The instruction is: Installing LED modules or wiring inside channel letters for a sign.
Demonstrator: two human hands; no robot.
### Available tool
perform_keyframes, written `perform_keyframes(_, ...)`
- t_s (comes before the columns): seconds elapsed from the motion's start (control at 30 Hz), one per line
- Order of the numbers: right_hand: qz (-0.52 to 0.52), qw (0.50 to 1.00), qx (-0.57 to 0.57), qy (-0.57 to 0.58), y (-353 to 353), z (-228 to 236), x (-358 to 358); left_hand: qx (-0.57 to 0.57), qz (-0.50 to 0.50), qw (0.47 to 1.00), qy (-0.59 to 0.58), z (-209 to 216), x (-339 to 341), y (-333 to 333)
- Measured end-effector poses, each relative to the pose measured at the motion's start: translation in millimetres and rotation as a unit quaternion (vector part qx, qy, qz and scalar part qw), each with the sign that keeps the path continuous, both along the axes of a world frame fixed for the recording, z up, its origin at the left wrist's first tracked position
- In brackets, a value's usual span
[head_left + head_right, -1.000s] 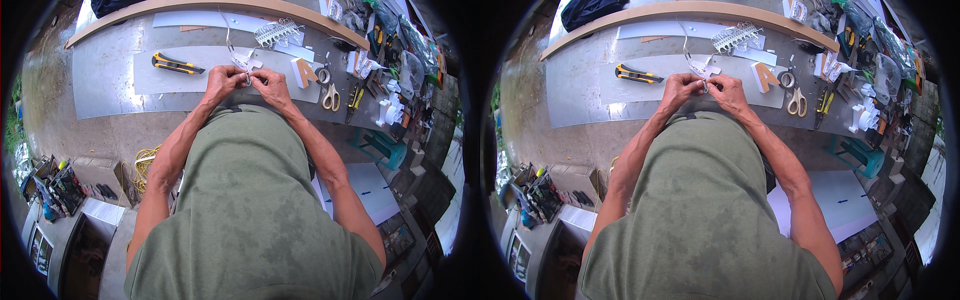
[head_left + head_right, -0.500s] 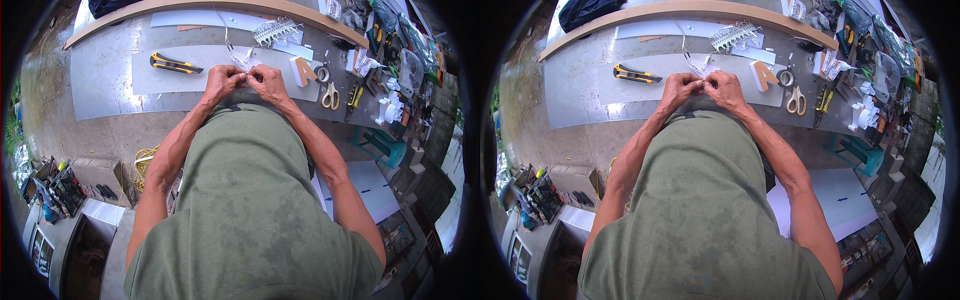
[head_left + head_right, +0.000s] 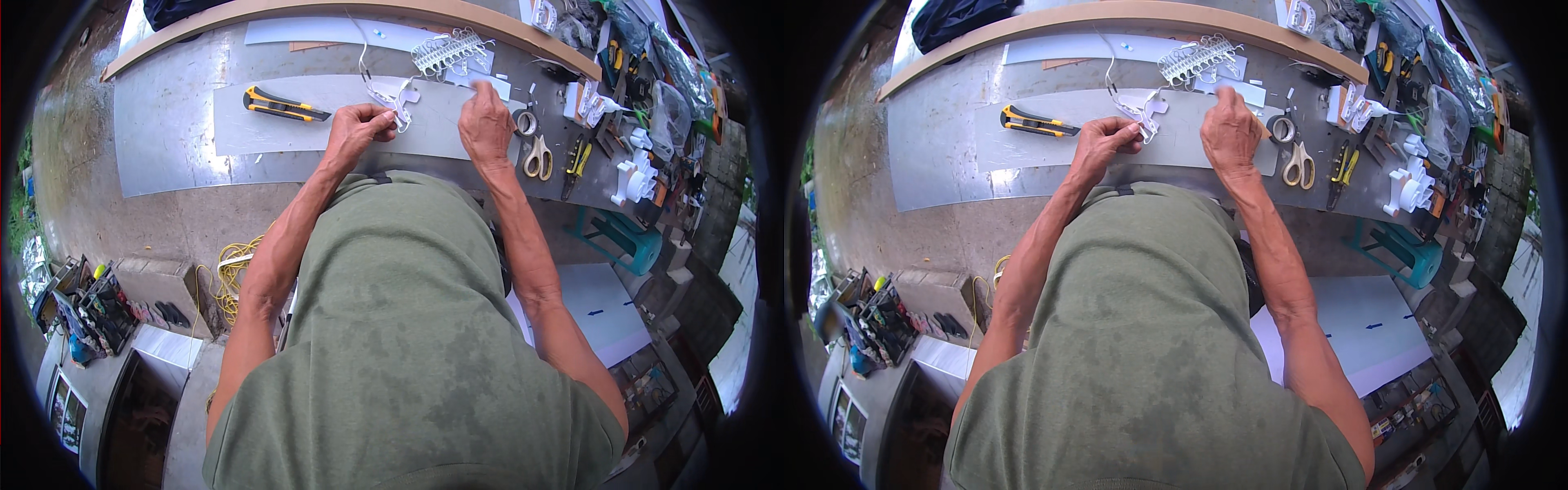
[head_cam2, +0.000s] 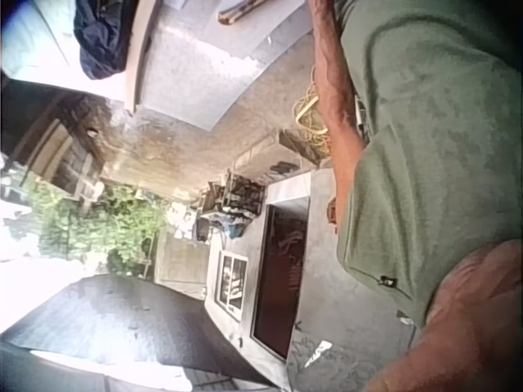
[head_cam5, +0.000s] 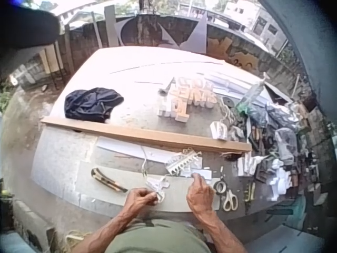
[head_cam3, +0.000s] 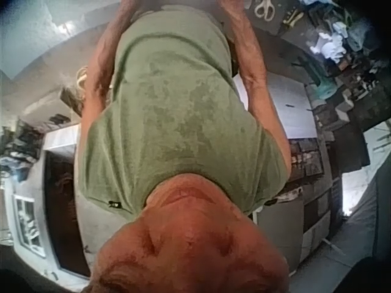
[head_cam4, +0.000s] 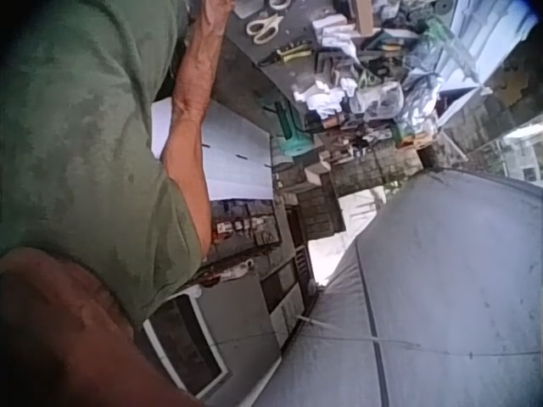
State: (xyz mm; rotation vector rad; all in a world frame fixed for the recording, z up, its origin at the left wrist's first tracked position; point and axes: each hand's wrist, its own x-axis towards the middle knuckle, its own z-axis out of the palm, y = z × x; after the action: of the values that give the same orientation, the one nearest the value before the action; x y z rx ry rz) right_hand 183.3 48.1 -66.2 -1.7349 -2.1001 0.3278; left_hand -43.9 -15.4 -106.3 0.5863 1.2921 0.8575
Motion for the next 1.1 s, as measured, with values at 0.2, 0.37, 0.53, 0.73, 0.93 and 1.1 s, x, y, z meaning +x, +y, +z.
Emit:
perform_keyframes(0.2, 0.234, 0.95, -0.08, 0.192, -18, 12, -14, -0.006, -0.009, 1.0, 0.021, 4, 1, 6)
perform_keyframes(0.37, 0.273, 0.955, -0.059, 0.099, -26, -10, -19, -0.009, -0.013, 0.999, 0.051, 6, 6, 8)
perform_keyframes(0.53, 0.254, 0.959, -0.093, 0.087, -31, -12, -13, -0.034, 0.006, 0.998, 0.052, 5, 6, 10)
perform_keyframes(0.73, 0.265, 0.96, -0.001, 0.092, -29, -21, -18, -0.044, -0.009, 0.997, 0.058, 10, 8, 12)
perform_keyframes(0.93, 0.224, 0.968, -0.004, 0.11, -27, -31, -18, 0.075, -0.13, 0.915, 0.373, 21, 6, 16)
perform_keyframes(1.1, 0.182, 0.971, -0.041, 0.15, -28, -37, -19, 0.393, -0.164, 0.768, 0.478, 16, -16, 30)
